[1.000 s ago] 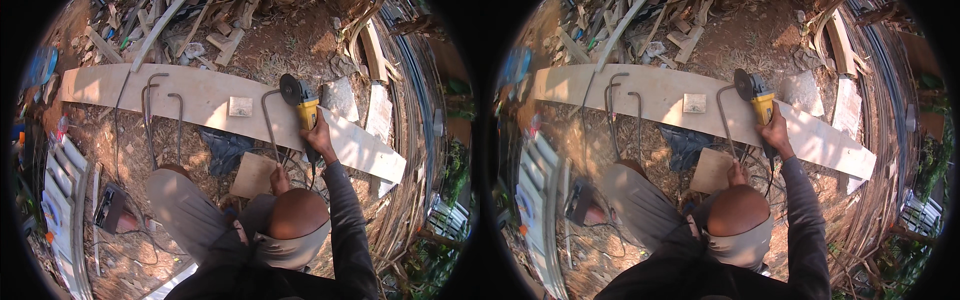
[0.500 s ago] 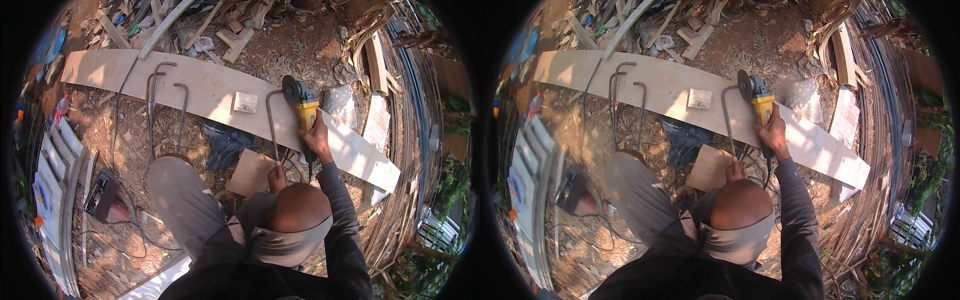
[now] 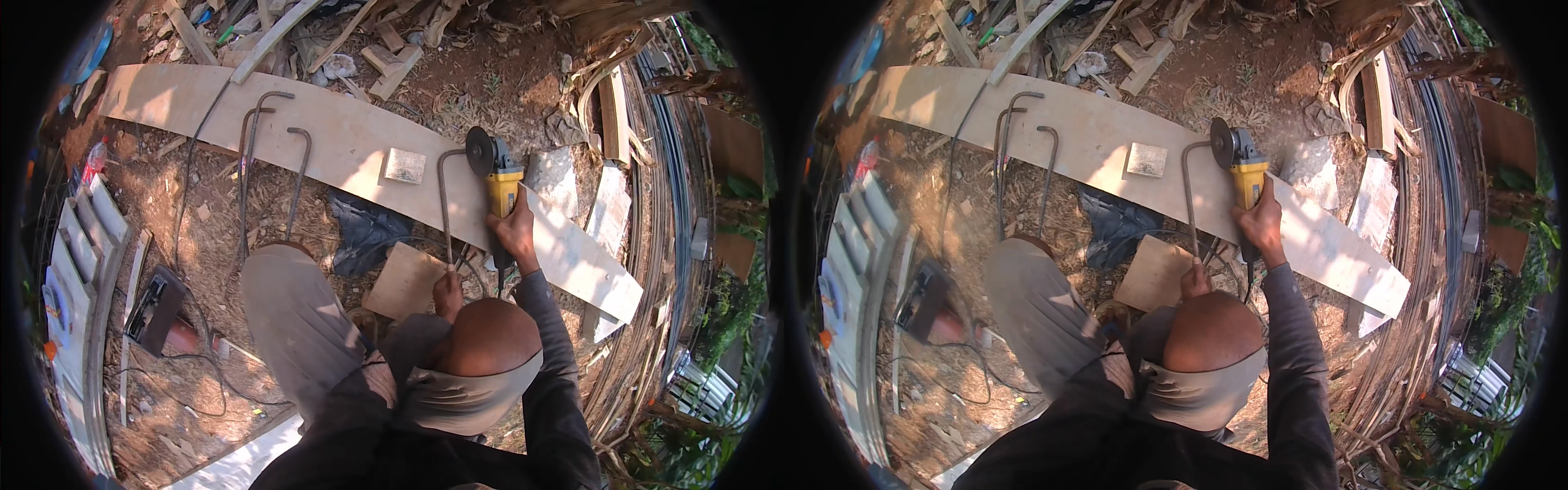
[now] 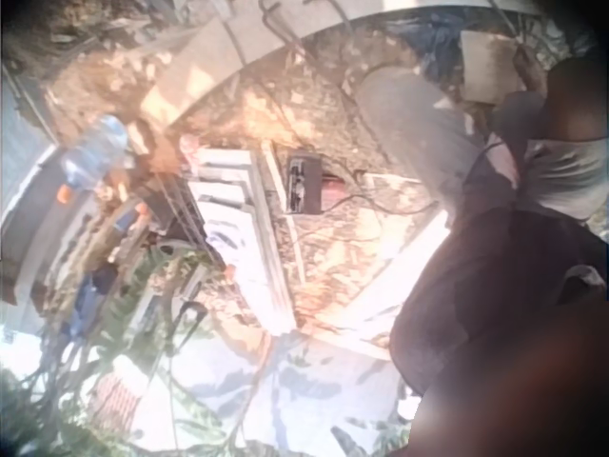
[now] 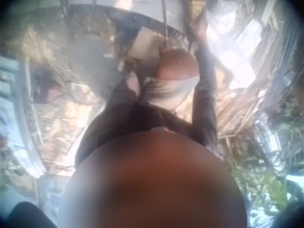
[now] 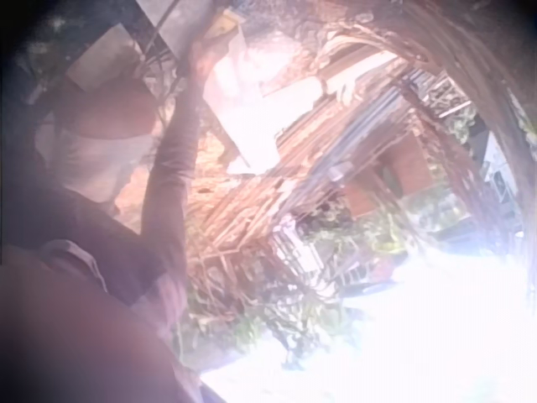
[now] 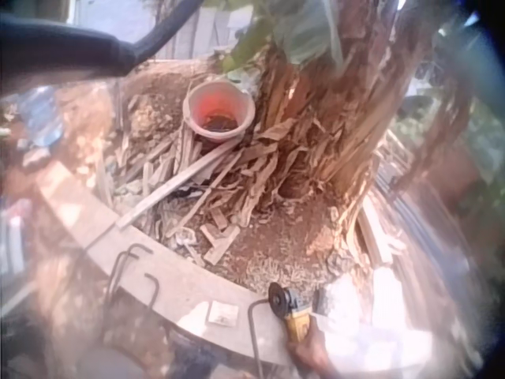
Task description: The person sits on the ground and uses an angle grinder to cut and smooth metal rods. They handle the rods and the grinder, adjusting the rods' positions as needed.
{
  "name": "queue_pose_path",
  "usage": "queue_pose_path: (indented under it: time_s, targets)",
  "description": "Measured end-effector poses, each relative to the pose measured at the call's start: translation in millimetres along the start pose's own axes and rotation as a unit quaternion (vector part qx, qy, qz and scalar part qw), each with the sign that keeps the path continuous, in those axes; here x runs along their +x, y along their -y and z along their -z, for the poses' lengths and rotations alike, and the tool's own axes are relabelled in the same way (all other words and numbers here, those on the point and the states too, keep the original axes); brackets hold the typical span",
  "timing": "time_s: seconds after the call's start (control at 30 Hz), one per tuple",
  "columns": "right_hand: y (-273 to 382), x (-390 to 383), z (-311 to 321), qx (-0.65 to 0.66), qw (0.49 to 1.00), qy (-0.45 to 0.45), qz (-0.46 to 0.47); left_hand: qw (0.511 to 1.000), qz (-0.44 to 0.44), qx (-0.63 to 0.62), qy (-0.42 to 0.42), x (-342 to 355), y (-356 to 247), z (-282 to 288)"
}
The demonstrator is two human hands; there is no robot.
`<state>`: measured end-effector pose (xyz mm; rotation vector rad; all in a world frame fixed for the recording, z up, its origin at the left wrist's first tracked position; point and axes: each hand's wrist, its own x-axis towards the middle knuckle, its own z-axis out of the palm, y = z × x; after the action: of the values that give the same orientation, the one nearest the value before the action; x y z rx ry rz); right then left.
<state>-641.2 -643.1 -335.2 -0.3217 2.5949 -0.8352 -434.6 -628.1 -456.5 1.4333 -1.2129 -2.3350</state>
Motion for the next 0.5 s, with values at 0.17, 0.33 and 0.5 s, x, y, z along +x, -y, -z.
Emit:
queue_pose_path:
  time_s: [0.17,0.33,0.5]
  targets:
    - [-4,1,-1,-0.017,0.999,-0.016,0.038,0.999,0.031,0.0,0.015,4,10,2]
    - [2,3,2,-0.024,0.999,-0.003,0.031,0.998,0.035,-0.029,0.032,7,20,2]
    - [9,5,7,-0.055,0.998,0.024,-0.015,0.999,0.028,-0.03,0.014,5,19,1]
